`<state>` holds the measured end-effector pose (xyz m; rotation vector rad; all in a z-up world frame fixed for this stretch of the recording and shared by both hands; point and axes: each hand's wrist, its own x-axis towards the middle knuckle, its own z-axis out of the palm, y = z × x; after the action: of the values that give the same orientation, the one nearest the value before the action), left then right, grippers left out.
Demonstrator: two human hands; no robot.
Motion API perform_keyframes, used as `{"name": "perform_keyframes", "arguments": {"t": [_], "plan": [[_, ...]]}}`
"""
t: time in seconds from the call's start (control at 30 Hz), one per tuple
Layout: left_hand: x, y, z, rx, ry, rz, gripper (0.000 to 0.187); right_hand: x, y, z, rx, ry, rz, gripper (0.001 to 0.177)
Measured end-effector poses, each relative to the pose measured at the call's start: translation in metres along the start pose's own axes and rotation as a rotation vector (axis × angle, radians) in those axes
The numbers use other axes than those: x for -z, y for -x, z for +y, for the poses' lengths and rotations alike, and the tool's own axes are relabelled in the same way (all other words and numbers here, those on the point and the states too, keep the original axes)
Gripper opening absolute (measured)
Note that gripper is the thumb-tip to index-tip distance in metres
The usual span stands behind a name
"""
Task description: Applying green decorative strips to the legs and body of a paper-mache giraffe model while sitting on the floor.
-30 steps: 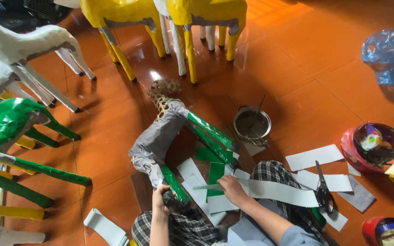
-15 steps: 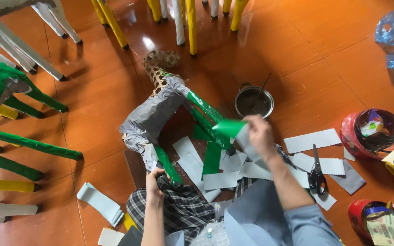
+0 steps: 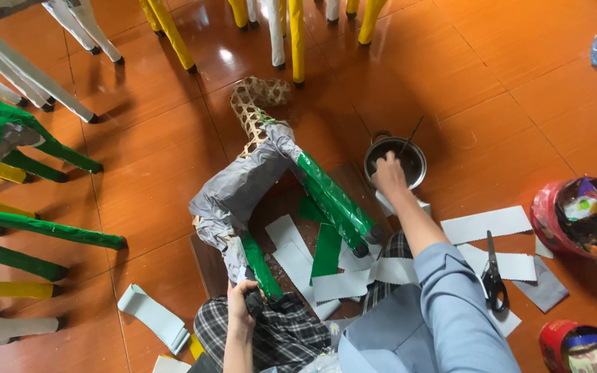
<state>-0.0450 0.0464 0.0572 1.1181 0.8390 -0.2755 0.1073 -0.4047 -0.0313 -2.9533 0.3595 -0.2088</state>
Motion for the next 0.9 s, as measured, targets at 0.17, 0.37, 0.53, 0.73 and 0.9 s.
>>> {"name": "perform_keyframes", "arguments": {"t": [0.17, 0.37, 0.53, 0.73, 0.9], "plan": [[0.005, -0.004, 0.001, 0.025, 0.02, -0.006, 0.053, 0.022, -0.002, -0.029, -0.5, -0.63, -0.562, 0.045], [0.002, -0.007, -0.001, 0.05, 0.008, -0.052, 0.052, 0.014, -0.009, -0.034, -0.45, -0.492, -0.602, 0.033], [-0.001, -0.011, -0.009, 0.024, 0.028, -0.078, 0.048, -0.008, 0.006, 0.0, -0.35, -0.427, -0.414, 0.021], [0.011, -0.035, -0.036, 0.011, 0.094, -0.134, 0.051, 0.077, 0.046, 0.02, -0.126, -0.364, -0.28, 0.044], [0.004, -0.026, -0.026, 0.012, 0.118, -0.188, 0.05, 0.267, 0.13, -0.106, -0.126, -0.648, -0.151, 0.044]]}}
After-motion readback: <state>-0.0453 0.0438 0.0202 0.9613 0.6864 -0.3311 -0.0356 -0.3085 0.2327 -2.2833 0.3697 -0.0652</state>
